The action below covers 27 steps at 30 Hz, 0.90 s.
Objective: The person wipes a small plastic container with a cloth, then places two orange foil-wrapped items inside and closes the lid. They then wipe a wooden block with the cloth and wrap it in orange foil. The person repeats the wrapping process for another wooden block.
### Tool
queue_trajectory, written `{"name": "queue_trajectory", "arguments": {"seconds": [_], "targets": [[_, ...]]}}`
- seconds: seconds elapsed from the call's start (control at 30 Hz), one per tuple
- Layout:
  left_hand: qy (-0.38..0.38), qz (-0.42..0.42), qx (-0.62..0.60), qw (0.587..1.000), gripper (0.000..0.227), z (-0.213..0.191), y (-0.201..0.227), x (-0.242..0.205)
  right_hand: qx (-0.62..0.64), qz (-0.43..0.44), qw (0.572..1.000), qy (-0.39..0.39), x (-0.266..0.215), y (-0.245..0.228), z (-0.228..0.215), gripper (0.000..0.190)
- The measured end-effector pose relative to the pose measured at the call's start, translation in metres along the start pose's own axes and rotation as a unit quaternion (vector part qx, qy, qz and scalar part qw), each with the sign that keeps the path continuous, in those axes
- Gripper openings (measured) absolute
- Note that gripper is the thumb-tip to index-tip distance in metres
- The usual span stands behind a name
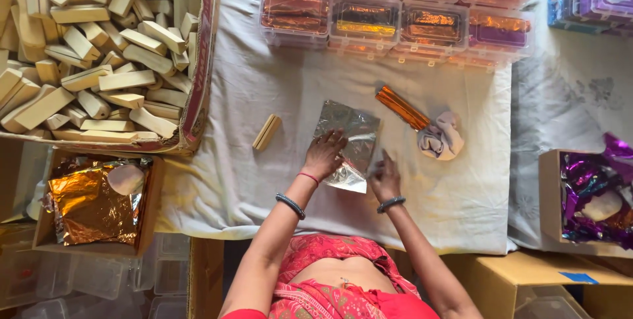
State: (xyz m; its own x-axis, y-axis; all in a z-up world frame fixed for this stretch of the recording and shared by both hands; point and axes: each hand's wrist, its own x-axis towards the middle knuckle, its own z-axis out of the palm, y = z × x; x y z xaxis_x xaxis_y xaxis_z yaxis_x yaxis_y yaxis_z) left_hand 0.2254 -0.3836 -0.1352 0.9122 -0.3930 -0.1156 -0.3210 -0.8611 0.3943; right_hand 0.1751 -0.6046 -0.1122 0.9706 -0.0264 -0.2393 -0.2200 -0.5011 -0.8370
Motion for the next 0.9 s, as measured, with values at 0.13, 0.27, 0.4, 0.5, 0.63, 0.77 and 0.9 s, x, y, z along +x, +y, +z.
{"name": "queue_trajectory", "arguments": {"seconds": [0.13,0.27,0.4,0.5,0.63,0.77,0.9], "targets": [[-0.045,-0.034,0.047,0.997,0.082,-0.027,0.023,-0.015,-0.176,-0.106,0.974,0.097,-0.015,-0.054,-0.009,0.066],[-0.001,-0.047,0.068,0.997,0.089,0.014,0.016,-0.014,-0.207,-0.267,0.941,-0.015,-0.015,-0.056,0.009,0.057],[0.034,-0.043,0.068,0.996,0.093,0.001,0.017,-0.018,-0.302,-0.314,0.896,-0.082,-0.045,-0.039,-0.003,0.062],[0.01,-0.047,0.062,0.997,0.098,-0.008,0.023,-0.022,-0.373,-0.316,0.861,-0.14,-0.041,-0.035,-0.019,0.058],[-0.014,-0.059,0.092,0.994,0.094,-0.007,0.023,-0.021,-0.315,-0.217,0.916,-0.12,0.012,-0.089,0.01,0.027],[-0.007,-0.082,0.162,0.983,0.078,0.032,0.019,-0.019,-0.169,-0.411,0.886,-0.133,0.063,-0.172,0.087,0.037],[0.018,-0.051,0.089,0.995,0.08,-0.019,0.016,-0.03,-0.261,-0.47,0.831,-0.141,0.094,-0.164,0.185,0.033]]}}
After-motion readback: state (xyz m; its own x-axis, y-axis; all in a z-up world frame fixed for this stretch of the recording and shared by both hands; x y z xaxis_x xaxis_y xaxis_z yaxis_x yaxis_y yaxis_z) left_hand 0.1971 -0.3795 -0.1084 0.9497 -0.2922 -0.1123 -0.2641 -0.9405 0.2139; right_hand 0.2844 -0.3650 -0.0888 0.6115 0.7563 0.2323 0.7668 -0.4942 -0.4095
